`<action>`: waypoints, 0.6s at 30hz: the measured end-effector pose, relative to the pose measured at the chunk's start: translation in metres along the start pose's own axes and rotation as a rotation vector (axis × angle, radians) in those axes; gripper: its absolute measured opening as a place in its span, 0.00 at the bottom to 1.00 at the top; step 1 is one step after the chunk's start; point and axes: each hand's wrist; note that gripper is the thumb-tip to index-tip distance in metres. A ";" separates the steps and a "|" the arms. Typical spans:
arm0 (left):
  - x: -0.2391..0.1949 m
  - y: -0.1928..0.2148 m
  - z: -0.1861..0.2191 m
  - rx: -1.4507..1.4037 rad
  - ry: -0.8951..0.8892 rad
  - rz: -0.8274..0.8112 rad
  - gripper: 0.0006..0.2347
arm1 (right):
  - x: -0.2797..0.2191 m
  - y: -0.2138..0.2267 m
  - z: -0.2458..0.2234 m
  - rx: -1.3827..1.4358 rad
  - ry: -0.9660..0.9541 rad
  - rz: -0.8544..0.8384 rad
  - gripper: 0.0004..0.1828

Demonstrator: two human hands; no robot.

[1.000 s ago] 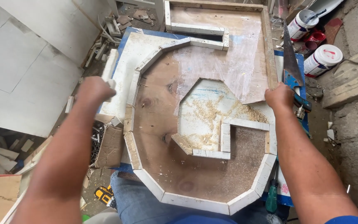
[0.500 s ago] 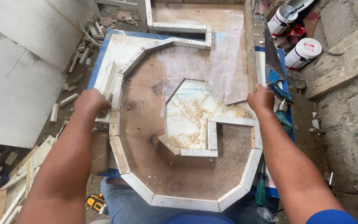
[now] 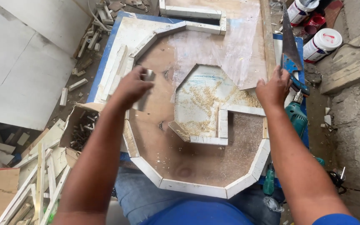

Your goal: Assembling a wooden mold structure by placing spacers and cutting wood with a hand saw

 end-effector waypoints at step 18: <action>-0.051 -0.097 -0.022 -0.462 -0.141 0.027 0.18 | -0.149 0.044 -0.200 0.782 -0.304 -0.804 0.33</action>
Point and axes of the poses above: each hand's wrist, its own x-axis towards the middle knuckle, its own y-axis out of the back of the hand, z = x × y, and after that the axes turned 10 degrees about x, right-handed
